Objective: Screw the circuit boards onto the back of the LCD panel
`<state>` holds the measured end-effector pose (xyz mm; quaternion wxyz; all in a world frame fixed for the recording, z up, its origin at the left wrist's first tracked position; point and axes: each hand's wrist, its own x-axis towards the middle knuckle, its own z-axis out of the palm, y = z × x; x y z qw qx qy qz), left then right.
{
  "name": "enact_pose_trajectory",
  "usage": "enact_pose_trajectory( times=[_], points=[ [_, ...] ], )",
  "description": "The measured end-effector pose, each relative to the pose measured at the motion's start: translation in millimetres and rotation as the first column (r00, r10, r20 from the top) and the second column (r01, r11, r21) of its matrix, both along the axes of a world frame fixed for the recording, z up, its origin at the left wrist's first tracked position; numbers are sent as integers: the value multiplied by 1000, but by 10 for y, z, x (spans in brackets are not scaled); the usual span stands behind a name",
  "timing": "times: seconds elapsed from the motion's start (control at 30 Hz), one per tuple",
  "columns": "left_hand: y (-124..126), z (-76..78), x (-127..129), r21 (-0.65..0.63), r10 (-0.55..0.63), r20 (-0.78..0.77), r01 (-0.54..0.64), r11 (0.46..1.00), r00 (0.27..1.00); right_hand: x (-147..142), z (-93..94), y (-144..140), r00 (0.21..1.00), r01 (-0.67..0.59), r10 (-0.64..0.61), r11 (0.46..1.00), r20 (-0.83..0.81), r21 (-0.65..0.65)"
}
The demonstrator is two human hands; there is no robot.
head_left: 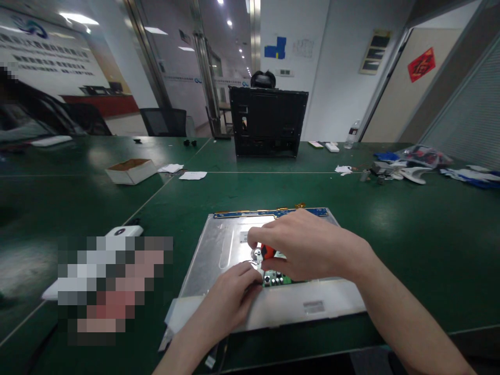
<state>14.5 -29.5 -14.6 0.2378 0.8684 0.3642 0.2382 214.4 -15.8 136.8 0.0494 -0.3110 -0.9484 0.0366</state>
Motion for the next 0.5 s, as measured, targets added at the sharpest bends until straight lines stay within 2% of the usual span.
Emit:
enact_pose_trajectory(
  times=[0.5],
  points=[
    [24, -28, -29, 122, 8, -41, -3, 993, 999, -39, -14, -1, 1000, -20, 20, 1000, 17, -3]
  ],
)
